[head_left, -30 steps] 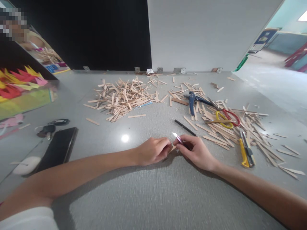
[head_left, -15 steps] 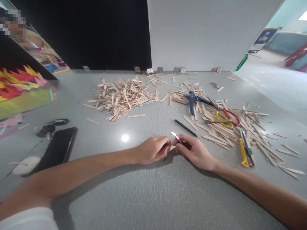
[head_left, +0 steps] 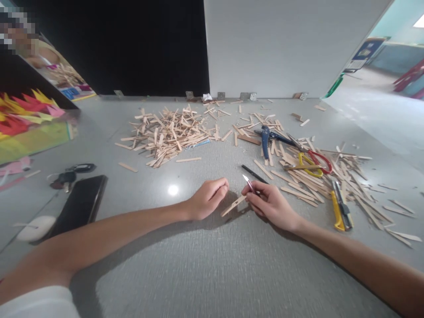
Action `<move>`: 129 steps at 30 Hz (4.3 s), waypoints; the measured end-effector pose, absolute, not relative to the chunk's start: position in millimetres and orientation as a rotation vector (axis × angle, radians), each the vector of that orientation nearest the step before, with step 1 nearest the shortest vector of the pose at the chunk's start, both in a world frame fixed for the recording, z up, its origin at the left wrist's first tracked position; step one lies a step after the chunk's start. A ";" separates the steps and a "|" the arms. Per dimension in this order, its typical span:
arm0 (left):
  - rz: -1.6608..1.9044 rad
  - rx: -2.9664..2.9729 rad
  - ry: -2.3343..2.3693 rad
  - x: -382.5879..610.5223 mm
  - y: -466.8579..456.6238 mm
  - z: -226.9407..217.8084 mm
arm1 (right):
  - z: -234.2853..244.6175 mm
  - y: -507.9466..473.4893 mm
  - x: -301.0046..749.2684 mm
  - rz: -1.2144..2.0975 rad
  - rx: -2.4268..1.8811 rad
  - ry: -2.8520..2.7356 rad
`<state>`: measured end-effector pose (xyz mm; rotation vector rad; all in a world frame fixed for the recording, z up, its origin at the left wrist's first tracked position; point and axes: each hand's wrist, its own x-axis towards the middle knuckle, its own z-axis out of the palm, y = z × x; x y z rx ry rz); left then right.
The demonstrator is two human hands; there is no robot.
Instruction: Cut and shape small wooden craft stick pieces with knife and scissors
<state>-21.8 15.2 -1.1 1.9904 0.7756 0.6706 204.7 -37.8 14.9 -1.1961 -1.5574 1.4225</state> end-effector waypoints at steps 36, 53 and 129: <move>1.100 1.645 0.884 -18.0 15.5 -12.3 | 4.6 -39.4 205.5 1.098 -1.243 -1.372; 1.265 1.892 0.861 -19.1 14.5 -10.3 | 1.2 -39.2 203.3 1.114 -1.242 -1.363; 0.540 2.107 0.949 -19.2 21.3 -4.5 | 35.6 -27.7 231.6 -0.612 -0.644 -2.734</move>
